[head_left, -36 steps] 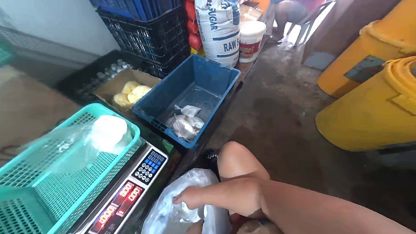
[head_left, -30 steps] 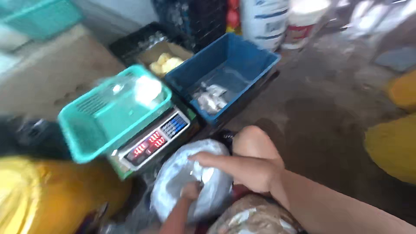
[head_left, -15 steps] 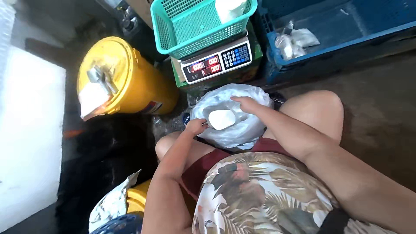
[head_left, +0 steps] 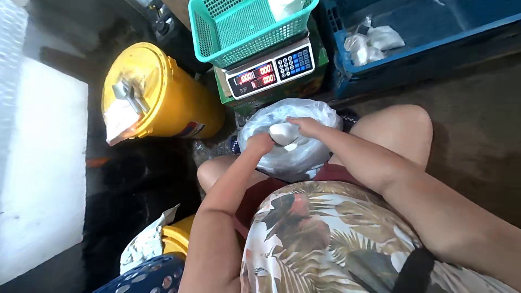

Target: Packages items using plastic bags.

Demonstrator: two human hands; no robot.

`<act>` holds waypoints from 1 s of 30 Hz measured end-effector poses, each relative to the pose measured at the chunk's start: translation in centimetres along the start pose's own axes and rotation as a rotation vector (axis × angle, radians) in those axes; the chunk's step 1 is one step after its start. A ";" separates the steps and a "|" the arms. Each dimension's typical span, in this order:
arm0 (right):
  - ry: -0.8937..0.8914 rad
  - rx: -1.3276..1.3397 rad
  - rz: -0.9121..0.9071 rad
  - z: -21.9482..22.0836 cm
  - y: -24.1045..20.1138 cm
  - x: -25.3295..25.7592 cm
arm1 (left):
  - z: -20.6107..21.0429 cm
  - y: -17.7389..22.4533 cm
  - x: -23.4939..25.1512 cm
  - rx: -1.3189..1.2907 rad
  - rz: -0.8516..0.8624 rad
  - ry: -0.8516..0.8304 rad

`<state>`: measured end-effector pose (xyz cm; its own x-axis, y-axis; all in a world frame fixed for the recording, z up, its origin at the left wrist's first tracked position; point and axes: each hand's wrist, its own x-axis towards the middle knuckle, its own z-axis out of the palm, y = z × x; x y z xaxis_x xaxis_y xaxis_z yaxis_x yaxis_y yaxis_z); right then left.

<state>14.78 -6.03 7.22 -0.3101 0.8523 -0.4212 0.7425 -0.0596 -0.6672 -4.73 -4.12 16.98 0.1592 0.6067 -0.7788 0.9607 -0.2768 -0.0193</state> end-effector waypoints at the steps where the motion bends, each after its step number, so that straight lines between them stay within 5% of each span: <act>1: 0.011 0.007 0.002 0.1 0.2 0.1 | -0.6 1.8 -0.6 0.030 -0.014 -0.016; 4: 0.127 0.019 -0.057 1.6 2.3 1.2 | -1.5 6.0 -1.1 0.177 -0.018 -0.039; 7: 0.057 0.022 0.004 0.2 1.5 0.4 | -2.6 7.5 -1.2 0.231 -0.036 -0.022; 15: 0.088 0.052 0.037 0.8 3.1 1.1 | -6.7 0.9 -3.3 0.201 -0.103 -0.039; 22: 0.092 0.065 0.040 0.6 2.7 1.1 | -0.3 -1.4 2.3 0.227 -0.105 -0.089; 30: 0.020 0.064 0.004 0.1 1.6 0.8 | 3.4 3.2 9.7 -0.362 -0.032 0.073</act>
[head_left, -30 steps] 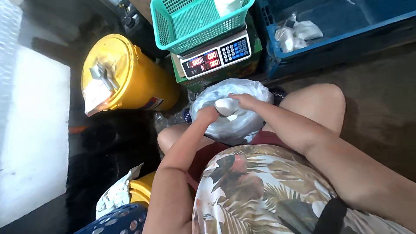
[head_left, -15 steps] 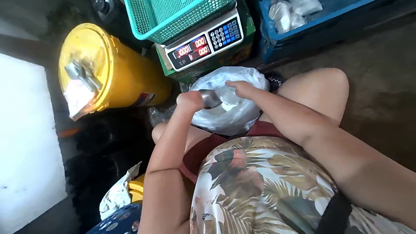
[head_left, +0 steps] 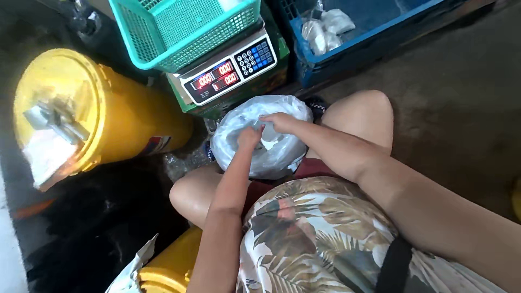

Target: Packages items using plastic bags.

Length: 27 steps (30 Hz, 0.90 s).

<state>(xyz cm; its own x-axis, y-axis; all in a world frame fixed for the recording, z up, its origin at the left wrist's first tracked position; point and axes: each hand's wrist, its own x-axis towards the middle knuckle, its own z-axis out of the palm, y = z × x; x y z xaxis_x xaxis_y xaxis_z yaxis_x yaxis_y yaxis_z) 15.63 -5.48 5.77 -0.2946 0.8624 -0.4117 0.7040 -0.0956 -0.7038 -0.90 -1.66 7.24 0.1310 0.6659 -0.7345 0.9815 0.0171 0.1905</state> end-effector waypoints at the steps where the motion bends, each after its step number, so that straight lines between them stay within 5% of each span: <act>1: -0.010 -0.002 0.000 -0.2 -0.1 0.0 | 0.1 0.5 0.3 -0.001 -0.013 0.013; 7: 0.036 -0.030 -0.036 0.4 1.9 0.7 | -3.3 1.9 -1.7 -0.022 0.011 0.071; 12: 0.038 -0.024 0.171 -0.9 0.3 0.2 | -4.3 0.6 -3.4 -0.042 0.090 0.090; 18: 0.062 -0.016 0.153 -0.3 0.3 0.5 | -4.3 -3.9 0.8 0.089 0.284 -0.315; 20: 0.071 -0.014 0.138 -0.3 0.5 0.6 | -3.7 -4.4 1.7 0.180 0.257 -0.384; 24: 0.087 0.018 0.173 0.1 0.2 0.3 | -0.1 -3.8 2.8 0.312 0.104 -0.247; 27: 0.003 0.051 0.217 -0.4 -1.4 0.0 | 0.1 -1.9 -0.8 0.389 0.029 -0.265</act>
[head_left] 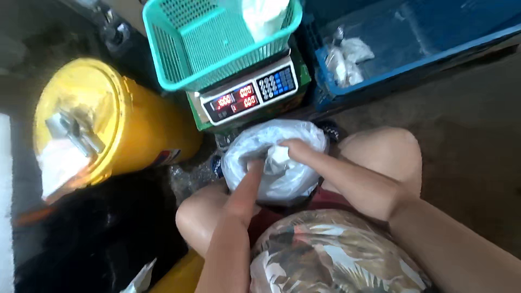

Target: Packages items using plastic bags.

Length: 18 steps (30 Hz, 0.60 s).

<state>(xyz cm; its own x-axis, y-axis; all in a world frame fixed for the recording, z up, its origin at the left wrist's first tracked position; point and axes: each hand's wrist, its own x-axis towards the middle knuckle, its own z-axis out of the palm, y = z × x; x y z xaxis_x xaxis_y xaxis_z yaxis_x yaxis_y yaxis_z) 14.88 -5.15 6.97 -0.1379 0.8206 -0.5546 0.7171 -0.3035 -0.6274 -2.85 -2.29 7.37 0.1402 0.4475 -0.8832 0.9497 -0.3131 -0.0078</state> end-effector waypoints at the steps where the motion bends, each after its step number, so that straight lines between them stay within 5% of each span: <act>1: -0.048 0.018 0.001 -0.2 -0.6 -0.4 | 0.2 0.1 -2.0 -0.062 0.007 0.032; 5: -0.088 0.046 -0.058 -2.3 -2.0 -1.8 | 6.6 -1.5 1.0 -0.482 0.013 0.349; 7: -0.085 0.063 -0.088 -3.1 -2.0 -2.3 | 7.4 0.0 5.3 -0.380 -0.128 0.451; 11: -0.071 0.103 -0.167 -4.1 -2.0 -3.5 | -2.6 1.3 0.6 -0.143 0.048 0.007; 14: -0.094 0.161 -0.226 -5.3 -2.8 -4.5 | -8.4 2.7 -7.3 -0.295 0.170 0.057; 18: -0.144 0.202 -0.217 -6.9 -3.0 -4.9 | -8.5 2.5 -5.4 -0.460 0.402 0.241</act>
<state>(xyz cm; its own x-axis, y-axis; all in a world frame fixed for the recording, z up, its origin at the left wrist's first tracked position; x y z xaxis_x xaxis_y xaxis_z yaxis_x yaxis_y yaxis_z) 18.14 -4.94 15.39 -0.3786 0.8040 -0.4586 0.5119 -0.2309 -0.8274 1.17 1.59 16.09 0.5172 0.5623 -0.6452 0.8255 -0.1287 0.5495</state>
